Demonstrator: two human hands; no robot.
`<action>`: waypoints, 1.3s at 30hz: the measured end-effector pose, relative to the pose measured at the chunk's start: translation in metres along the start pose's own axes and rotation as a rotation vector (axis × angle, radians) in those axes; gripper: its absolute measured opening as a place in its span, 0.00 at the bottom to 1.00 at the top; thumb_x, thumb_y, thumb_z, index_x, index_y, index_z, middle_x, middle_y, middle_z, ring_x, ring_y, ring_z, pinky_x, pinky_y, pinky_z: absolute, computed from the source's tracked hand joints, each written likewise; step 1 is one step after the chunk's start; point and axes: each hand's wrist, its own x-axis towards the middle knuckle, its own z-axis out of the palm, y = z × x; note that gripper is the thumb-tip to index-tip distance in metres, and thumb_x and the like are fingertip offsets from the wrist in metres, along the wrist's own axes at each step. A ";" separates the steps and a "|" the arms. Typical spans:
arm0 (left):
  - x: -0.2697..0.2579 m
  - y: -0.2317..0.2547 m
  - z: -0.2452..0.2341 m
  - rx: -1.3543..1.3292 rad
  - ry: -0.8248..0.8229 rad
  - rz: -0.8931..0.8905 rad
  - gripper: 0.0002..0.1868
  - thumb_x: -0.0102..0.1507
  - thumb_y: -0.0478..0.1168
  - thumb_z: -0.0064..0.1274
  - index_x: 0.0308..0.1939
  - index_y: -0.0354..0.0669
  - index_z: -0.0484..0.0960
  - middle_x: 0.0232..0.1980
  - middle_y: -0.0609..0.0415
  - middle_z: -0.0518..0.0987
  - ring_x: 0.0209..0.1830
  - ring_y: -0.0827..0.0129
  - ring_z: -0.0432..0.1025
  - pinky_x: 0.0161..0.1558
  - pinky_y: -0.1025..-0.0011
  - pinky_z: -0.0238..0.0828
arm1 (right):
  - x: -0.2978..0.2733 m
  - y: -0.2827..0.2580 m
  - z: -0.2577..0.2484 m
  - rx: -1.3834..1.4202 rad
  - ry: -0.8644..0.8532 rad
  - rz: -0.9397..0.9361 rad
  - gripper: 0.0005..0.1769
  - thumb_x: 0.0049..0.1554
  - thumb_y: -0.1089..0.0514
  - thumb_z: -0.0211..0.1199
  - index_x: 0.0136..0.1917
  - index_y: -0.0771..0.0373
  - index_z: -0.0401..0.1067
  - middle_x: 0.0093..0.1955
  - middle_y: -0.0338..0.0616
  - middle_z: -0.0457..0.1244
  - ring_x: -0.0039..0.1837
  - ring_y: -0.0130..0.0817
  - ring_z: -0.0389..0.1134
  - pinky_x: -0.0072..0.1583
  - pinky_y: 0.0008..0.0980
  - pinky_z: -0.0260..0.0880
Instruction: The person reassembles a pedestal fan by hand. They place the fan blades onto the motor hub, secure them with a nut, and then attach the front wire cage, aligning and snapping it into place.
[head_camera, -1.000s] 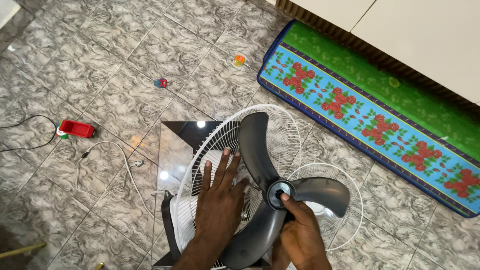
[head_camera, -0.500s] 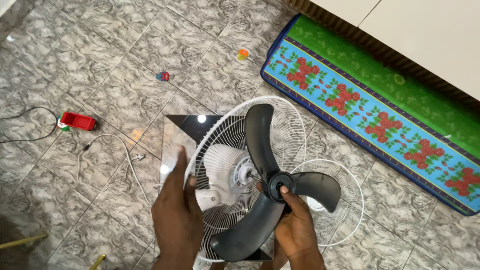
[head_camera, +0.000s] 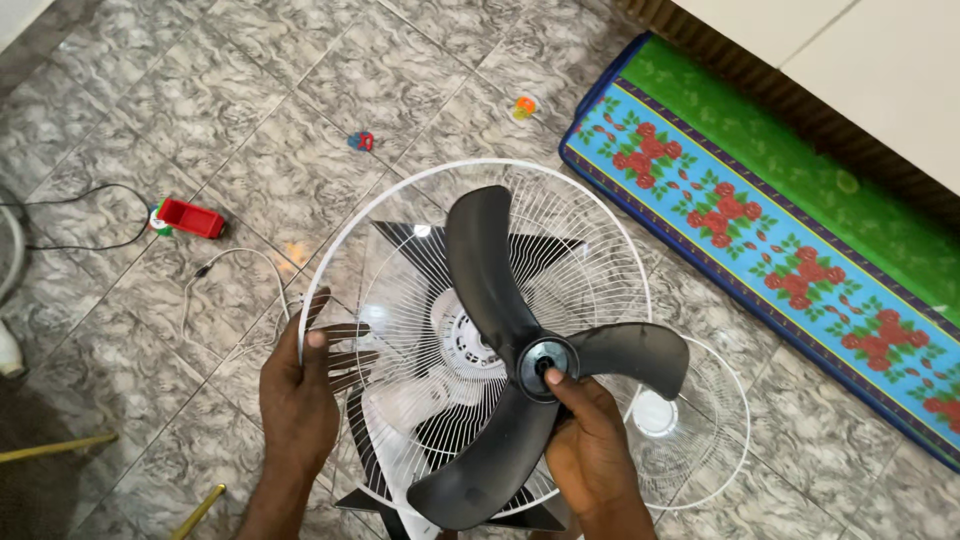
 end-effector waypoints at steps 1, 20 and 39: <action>0.003 -0.004 -0.004 -0.012 0.014 -0.018 0.26 0.73 0.50 0.38 0.69 0.39 0.73 0.46 0.51 0.82 0.43 0.71 0.76 0.47 0.69 0.76 | 0.001 0.002 0.004 -0.037 0.003 0.029 0.06 0.57 0.61 0.68 0.46 0.65 0.74 0.48 0.44 0.70 0.56 0.34 0.68 0.62 0.38 0.64; 0.009 -0.014 -0.017 -0.125 0.018 -0.124 0.29 0.71 0.52 0.35 0.71 0.39 0.70 0.45 0.45 0.84 0.39 0.60 0.82 0.43 0.61 0.85 | 0.012 0.016 0.051 -0.234 -0.019 0.060 0.11 0.56 0.60 0.70 0.45 0.70 0.74 0.45 0.49 0.71 0.48 0.34 0.71 0.55 0.36 0.70; 0.015 -0.010 -0.020 -0.014 0.035 -0.162 0.32 0.69 0.58 0.36 0.70 0.44 0.71 0.45 0.45 0.86 0.37 0.59 0.84 0.41 0.59 0.82 | 0.012 0.016 0.068 -0.261 -0.007 0.070 0.12 0.55 0.62 0.67 0.52 0.71 0.75 0.49 0.48 0.72 0.54 0.34 0.71 0.62 0.36 0.67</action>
